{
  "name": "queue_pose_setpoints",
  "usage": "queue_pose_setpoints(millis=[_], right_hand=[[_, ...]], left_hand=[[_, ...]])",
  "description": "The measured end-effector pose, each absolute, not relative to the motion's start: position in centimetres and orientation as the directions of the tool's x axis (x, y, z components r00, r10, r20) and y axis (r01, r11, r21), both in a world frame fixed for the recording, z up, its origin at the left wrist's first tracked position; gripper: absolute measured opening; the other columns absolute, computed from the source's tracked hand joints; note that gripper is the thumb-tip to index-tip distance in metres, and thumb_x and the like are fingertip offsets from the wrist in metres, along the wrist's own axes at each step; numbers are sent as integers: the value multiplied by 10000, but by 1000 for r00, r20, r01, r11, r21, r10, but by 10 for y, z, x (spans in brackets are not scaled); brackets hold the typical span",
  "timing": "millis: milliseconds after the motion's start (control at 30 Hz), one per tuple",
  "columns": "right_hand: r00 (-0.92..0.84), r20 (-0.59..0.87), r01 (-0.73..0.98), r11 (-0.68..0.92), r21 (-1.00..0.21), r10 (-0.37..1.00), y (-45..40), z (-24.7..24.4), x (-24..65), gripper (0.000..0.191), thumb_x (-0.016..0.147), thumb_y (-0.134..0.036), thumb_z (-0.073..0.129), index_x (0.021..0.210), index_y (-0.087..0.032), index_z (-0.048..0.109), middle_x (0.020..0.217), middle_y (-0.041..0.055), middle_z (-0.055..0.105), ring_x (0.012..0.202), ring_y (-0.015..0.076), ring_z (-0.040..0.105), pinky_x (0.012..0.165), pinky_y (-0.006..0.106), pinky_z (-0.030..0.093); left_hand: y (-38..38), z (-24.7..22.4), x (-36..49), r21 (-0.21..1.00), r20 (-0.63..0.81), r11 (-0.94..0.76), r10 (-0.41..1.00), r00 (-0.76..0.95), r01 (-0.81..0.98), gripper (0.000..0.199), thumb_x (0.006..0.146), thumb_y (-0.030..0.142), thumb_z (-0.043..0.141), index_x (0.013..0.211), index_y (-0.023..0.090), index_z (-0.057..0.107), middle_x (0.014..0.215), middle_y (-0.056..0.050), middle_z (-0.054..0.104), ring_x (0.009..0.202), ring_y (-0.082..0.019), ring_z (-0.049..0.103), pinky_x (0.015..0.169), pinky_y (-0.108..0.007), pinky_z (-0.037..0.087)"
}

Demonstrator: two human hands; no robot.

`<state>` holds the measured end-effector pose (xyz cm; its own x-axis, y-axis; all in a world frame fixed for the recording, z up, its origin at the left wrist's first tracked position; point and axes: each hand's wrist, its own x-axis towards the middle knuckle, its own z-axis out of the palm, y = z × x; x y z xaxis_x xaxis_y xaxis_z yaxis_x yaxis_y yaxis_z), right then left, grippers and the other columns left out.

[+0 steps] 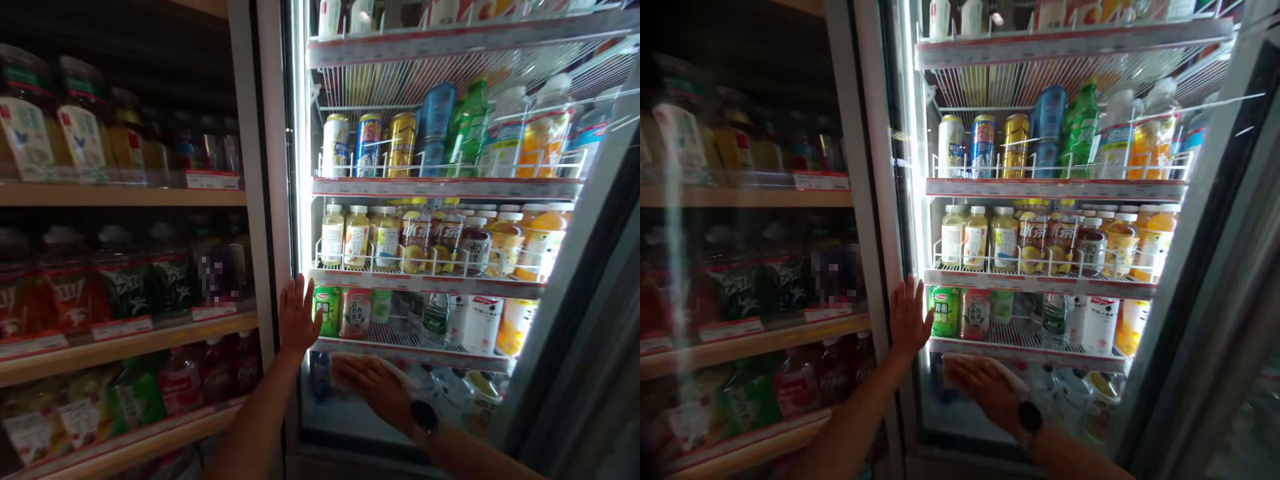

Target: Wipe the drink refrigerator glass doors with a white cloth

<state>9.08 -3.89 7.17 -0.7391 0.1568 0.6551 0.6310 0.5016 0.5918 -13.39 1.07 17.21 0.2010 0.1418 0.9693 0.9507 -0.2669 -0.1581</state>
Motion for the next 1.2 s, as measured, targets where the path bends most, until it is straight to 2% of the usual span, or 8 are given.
queue_pose_setpoints(millis=[133, 233, 333, 400, 667, 933, 1100, 1200], right_hand=[[-717, 684, 657, 458, 599, 135, -30, 142, 89, 675, 814, -42, 434, 1471, -195, 423, 1615, -52, 222, 1514, 147, 0, 1243, 378, 16], [-654, 733, 734, 394, 553, 190, -18, 223, 78, 675, 892, -97, 423, 1542, -174, 258, 1610, 17, 253, 1517, 175, 33, 1233, 468, -61], [-543, 827, 812, 345, 471, 146, -11, 285, 61, 660, 956, -196, 411, 1561, -135, 155, 1599, 74, 287, 1512, 204, 100, 1236, 489, -12], [-523, 844, 818, 348, 459, 115, -9, 299, 49, 653, 970, -246, 419, 1560, -127, 164, 1594, 87, 301, 1507, 237, 131, 1235, 503, 38], [-657, 750, 713, 385, 586, 73, -9, 229, 35, 570, 924, -210, 492, 1482, -145, 393, 1557, 76, 383, 1479, 247, 225, 1212, 464, 134], [-692, 714, 673, 450, 587, 105, -11, 148, 61, 582, 887, -123, 454, 1467, -164, 423, 1566, 59, 370, 1466, 211, 254, 1167, 418, 235], [-734, 667, 628, 500, 597, 125, -19, 81, 99, 687, 789, -33, 418, 1457, -188, 444, 1598, -27, 302, 1486, 167, 189, 1113, 347, 313], [-759, 640, 599, 508, 619, 116, -24, 68, 130, 742, 752, -4, 398, 1462, -216, 437, 1601, -57, 289, 1488, 141, 181, 1094, 322, 330]], left_hand=[[13, 170, -134, -149, 974, -281, 126, 191, 948, 687, 965, 338, 438, 1559, 174, 133, 1619, -106, 152, 1506, -271, 119, 1223, -458, 175], [13, 168, -135, -137, 971, -280, 152, 185, 950, 708, 957, 344, 461, 1560, 181, 128, 1610, -109, 190, 1498, -284, 159, 1213, -465, 214], [12, 166, -135, -130, 971, -279, 157, 179, 951, 705, 959, 350, 456, 1559, 181, 127, 1605, -108, 214, 1494, -283, 183, 1209, -463, 227], [11, 165, -135, -131, 972, -282, 154, 179, 951, 696, 961, 338, 450, 1559, 186, 128, 1601, -102, 233, 1492, -274, 197, 1209, -453, 231], [15, 157, -137, -165, 976, -273, 93, 196, 948, 708, 951, 300, 446, 1558, 151, 115, 1606, -109, 214, 1504, -263, 145, 1208, -446, 235], [17, 159, -138, -150, 976, -293, 111, 189, 944, 678, 955, 282, 417, 1558, 170, 128, 1610, -105, 211, 1497, -268, 182, 1209, -463, 225], [15, 161, -136, -167, 977, -285, 83, 198, 944, 650, 966, 281, 403, 1555, 166, 152, 1615, -99, 198, 1503, -258, 161, 1213, -450, 216], [17, 159, -139, -160, 975, -276, 103, 195, 948, 657, 964, 287, 414, 1556, 173, 152, 1615, -102, 194, 1501, -265, 164, 1214, -464, 213]])
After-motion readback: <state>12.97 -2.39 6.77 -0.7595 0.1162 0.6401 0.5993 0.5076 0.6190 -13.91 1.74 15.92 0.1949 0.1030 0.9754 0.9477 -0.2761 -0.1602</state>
